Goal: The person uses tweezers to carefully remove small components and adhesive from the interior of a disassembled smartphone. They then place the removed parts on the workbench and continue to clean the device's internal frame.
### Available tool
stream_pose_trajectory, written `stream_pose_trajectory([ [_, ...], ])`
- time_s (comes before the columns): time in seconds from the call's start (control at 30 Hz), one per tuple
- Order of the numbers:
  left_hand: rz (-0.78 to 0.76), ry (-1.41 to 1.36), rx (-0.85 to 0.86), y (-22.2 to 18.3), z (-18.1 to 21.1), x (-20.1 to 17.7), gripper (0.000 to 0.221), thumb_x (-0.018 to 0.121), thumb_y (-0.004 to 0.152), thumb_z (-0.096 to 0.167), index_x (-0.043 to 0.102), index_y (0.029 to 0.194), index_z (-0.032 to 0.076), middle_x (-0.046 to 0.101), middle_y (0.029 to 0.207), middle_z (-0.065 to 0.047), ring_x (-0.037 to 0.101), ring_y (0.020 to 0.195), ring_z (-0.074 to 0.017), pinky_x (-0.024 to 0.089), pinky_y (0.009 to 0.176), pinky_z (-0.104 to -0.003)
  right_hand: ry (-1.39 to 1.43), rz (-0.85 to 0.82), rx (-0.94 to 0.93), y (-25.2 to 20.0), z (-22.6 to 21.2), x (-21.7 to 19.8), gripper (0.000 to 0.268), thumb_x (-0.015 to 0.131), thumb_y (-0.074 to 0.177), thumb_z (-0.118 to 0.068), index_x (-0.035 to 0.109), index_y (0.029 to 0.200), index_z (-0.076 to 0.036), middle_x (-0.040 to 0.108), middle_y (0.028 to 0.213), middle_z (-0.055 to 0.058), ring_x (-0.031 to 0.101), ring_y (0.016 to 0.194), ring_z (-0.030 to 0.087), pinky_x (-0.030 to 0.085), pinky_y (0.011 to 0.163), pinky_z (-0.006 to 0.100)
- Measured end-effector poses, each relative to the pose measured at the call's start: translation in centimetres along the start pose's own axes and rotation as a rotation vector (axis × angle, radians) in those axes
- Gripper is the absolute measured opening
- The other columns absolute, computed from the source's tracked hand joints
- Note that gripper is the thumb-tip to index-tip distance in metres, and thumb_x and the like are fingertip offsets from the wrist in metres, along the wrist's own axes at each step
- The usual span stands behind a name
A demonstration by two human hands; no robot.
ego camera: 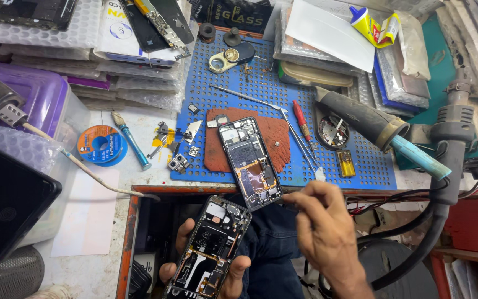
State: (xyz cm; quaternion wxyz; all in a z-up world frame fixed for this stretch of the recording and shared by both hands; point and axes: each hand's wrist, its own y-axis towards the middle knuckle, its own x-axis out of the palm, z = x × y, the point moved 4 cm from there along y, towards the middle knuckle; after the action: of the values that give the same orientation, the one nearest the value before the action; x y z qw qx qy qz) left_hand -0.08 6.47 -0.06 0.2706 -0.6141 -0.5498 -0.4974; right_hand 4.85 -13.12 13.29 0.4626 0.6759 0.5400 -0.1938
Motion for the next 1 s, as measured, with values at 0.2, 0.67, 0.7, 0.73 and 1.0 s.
stream_pose_trajectory([
  [0.2,-0.044,0.082,0.143,0.4,-0.3,-1.5,0.064,0.049,0.104,0.032,0.032,0.162,0.012,0.028,0.164,-0.026,0.027,0.153,-0.0384,0.033,0.119,-0.065,-0.009,0.038,-0.057,-0.3,-0.5,2.5,0.039,0.085,0.080,-0.011,0.071,0.116,-0.006,0.055,0.106,0.009,0.065,0.084,0.016,0.058,0.074,0.029],
  [0.67,0.086,2.610,0.497,1.8,-1.8,1.3,0.046,0.061,0.100,0.059,0.055,0.138,0.033,0.060,0.139,0.020,0.037,0.151,-0.0139,0.020,0.122,-0.043,-0.022,0.189,-0.009,1.9,1.3,2.0,0.030,0.076,0.093,-0.002,0.074,0.122,-0.006,0.056,0.112,0.009,0.062,0.085,0.014,0.055,0.076,0.027],
  [0.7,0.136,2.718,0.465,1.4,-1.6,1.4,0.043,0.059,0.097,0.058,0.059,0.135,0.037,0.061,0.139,0.021,0.038,0.150,-0.0127,0.020,0.121,-0.043,-0.010,0.177,-0.029,1.6,0.9,2.1,0.034,0.081,0.088,-0.008,0.073,0.121,-0.006,0.056,0.110,0.009,0.062,0.083,0.013,0.055,0.074,0.027],
  [0.73,0.211,2.375,0.365,1.1,-1.1,1.2,0.045,0.060,0.099,0.057,0.058,0.137,0.035,0.060,0.142,0.018,0.035,0.150,-0.0141,0.022,0.120,-0.045,0.002,0.165,-0.049,1.2,0.4,2.3,0.040,0.086,0.083,-0.014,0.073,0.119,-0.005,0.055,0.108,0.009,0.061,0.082,0.012,0.055,0.072,0.026],
  [1.0,0.202,2.833,0.441,2.0,-1.3,2.3,0.048,0.058,0.095,0.059,0.059,0.133,0.029,0.062,0.136,0.011,0.038,0.145,-0.0180,0.016,0.119,-0.047,-0.099,0.135,-0.097,1.7,0.1,4.0,0.051,0.097,0.070,-0.029,0.074,0.107,-0.003,0.055,0.100,0.006,0.057,0.085,0.016,0.052,0.070,0.029],
])
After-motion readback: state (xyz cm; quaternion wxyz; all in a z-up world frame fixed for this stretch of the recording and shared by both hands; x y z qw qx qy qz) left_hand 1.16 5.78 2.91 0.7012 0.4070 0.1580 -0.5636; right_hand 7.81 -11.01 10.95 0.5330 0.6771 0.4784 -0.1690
